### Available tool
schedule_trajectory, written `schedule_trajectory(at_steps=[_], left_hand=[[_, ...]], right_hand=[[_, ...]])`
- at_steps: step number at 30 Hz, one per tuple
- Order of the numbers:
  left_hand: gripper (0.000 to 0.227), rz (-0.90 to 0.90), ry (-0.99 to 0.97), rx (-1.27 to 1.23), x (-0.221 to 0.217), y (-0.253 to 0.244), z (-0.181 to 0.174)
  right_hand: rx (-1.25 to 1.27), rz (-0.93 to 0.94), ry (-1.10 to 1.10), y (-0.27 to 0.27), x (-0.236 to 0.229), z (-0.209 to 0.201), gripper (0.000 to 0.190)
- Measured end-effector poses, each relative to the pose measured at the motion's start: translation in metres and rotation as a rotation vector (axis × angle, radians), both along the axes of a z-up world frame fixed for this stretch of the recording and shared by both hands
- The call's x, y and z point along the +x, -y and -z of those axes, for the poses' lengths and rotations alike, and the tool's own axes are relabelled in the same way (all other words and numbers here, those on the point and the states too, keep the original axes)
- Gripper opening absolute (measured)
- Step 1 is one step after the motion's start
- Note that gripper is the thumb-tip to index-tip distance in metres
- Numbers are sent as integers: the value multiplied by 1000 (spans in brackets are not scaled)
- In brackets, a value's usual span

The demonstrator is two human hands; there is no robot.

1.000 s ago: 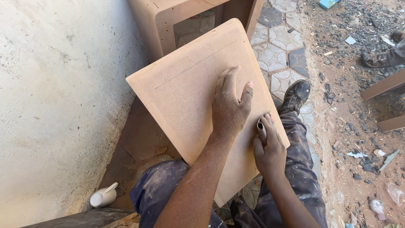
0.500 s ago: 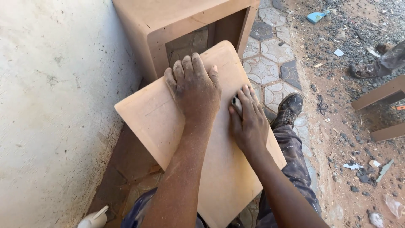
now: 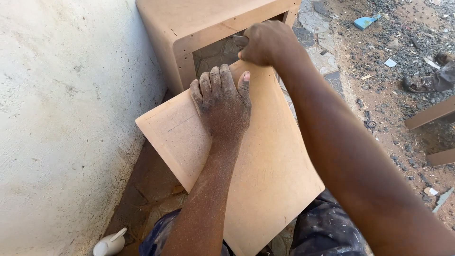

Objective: Sanding the edges and surfaces of a wooden frame using a piece of sandpaper to smooth the material.

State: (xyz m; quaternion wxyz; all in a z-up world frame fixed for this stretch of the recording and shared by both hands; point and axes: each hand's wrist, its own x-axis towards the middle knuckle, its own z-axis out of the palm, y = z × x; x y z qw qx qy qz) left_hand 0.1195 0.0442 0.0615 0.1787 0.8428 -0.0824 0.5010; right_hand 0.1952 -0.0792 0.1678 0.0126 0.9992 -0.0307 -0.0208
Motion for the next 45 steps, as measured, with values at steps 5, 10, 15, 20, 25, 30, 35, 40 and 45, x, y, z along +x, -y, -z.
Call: schedule_trajectory(at_steps=[5,10,15,20,25,30,35,40,45], left_hand=[[41,50,-72,7,-1,-3,2],[35,58,-104,13,0,-5,4],[40,80,-141,28,0,-6,7],[40,145,-185,-18,-2,-6,6],[38,149,-223,-54,1,-3,8],[41,127,-171,-102,9,3,11],[55,116,-99,-137,11,6,9],[61,120,-42,-125,9,4,10],[62,173,-89,-65,0,-3,8]], right_hand=[[46,123,-286,-21,11,-31,50],[198,53,-131,17,21,18,38],[569,-32,661,3,-53,63,13],[560,8,764,-8,-150,132,41],[489,5,754,-18,-226,193,51],[462,5,834,-17,-202,192,48],[427,-180,977,-8,-82,139,42],[457,-158,981,-6,-38,132,54],[472,-159,920,-5,-101,150,48]])
